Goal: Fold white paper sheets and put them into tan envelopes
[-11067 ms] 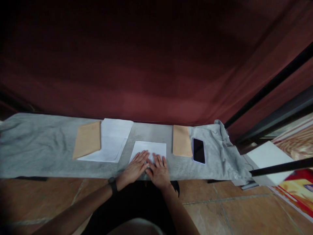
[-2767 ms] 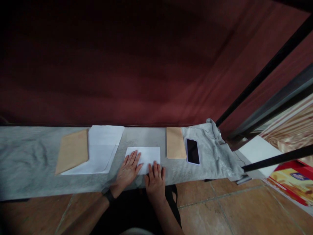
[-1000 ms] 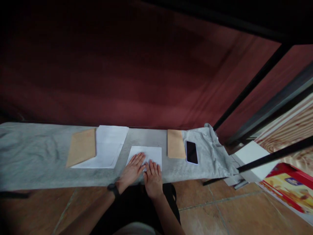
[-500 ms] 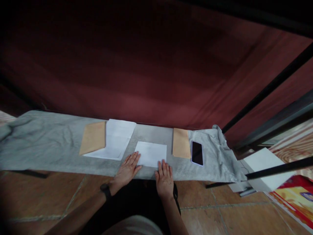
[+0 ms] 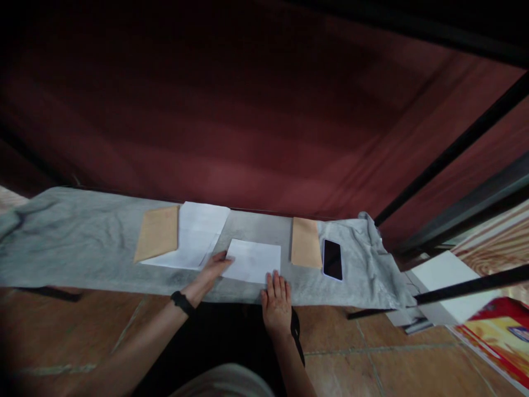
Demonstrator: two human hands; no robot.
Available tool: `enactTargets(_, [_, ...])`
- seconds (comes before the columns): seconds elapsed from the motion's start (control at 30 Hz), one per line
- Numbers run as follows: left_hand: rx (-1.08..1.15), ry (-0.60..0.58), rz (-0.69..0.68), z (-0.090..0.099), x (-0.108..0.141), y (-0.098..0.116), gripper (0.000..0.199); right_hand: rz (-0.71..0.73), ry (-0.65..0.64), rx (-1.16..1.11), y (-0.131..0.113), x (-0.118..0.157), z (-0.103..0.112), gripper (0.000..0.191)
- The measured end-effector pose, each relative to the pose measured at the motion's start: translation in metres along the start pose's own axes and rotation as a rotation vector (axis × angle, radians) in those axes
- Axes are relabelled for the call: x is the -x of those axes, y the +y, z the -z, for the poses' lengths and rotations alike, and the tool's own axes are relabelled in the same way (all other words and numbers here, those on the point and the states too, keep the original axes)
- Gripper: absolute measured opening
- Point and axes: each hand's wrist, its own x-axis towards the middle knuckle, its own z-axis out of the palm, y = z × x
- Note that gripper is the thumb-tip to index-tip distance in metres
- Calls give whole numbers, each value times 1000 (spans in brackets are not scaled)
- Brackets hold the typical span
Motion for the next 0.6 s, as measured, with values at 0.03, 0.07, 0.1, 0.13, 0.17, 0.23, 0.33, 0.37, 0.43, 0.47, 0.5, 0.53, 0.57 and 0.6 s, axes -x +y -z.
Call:
enactTargets(0.03, [26,1,44,0,2,0,27,0,2,-5,0,0,0,52])
enactTargets(0.07, [32,3,82,0,4,0,24,0,6,-10,0,-1,0,52])
enactTargets(0.1, [38,5,112,0,5,0,22,0,11,-17,0,-2,1,52])
enactTargets(0.13, [52,8,142,1,7,0,21,-1,19,-28,-1,-3,2,52])
enactTargets(0.17, [69,11,171,2,10,0,20,-3,28,-42,-2,-5,2,52])
enactTargets(0.23, [110,18,220,3,14,-1,20,-4,43,-75,-7,-9,5,54])
enactTargets(0.33, [185,16,263,3,24,-3,23,25,32,-128,-19,-18,9,57])
enactTargets(0.37, [209,14,267,3,28,-4,23,41,23,-145,-23,-21,11,57])
enactTargets(0.43, [252,8,266,1,38,-6,21,70,7,-176,-33,-27,13,57])
enactTargets(0.47, [283,2,254,-1,43,-8,21,81,1,-188,-37,-29,14,56])
enactTargets(0.5, [324,-4,235,-2,48,-10,21,88,-2,-196,-40,-32,15,54])
enactTargets(0.53, [371,-6,216,-4,54,-12,22,91,-3,-200,-43,-35,16,53])
enactTargets(0.57, [419,-5,199,-6,60,-15,24,92,-1,-202,-45,-39,17,52])
enactTargets(0.6, [460,2,187,-8,65,-17,26,90,2,-202,-46,-42,18,51])
